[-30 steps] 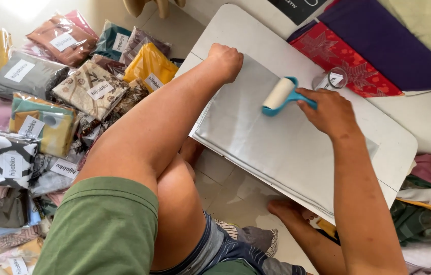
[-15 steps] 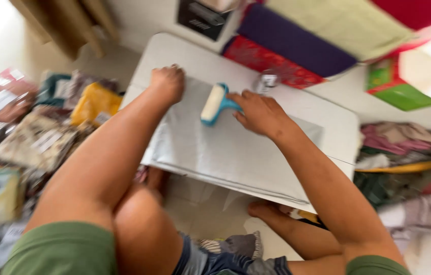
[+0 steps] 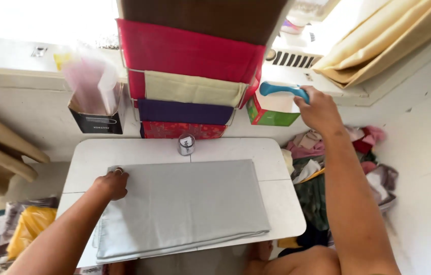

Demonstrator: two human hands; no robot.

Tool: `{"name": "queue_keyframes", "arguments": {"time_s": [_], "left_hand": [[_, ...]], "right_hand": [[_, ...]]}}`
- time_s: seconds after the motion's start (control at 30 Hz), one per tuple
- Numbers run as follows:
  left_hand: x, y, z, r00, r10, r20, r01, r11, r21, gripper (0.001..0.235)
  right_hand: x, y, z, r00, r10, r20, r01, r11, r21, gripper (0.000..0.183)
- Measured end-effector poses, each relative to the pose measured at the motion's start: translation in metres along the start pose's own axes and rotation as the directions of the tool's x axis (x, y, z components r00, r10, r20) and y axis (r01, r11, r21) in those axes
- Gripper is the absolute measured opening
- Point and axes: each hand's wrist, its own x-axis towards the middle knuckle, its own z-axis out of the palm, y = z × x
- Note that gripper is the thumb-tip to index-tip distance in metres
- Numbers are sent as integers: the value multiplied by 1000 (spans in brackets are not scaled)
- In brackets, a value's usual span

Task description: The person uses a lint roller to smooth a piece of light gray fabric on a white table. They repeatedly roll the tool over the fabric, fold it, and continue rolling the folded sections.

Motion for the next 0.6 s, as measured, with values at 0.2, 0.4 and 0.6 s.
{"name": "queue_keyframes", "arguments": {"time_s": [0.2,0.4,0.6], "left_hand": [[-47,2,-44,1000,-8,11,9,999,-51,60],[-74,6,-80,999,25,38,-21,995,-93,53],[-72,9,-82,1000,-26,-15,24,997,-78,44]], "right_hand": [[38,15,59,993,115,-4,-114,975,-193,48],[10,-11,2,993,110,37,-103,984,-148,44],[24,2,35,995,66,70,-53,982,-180,40]]}}
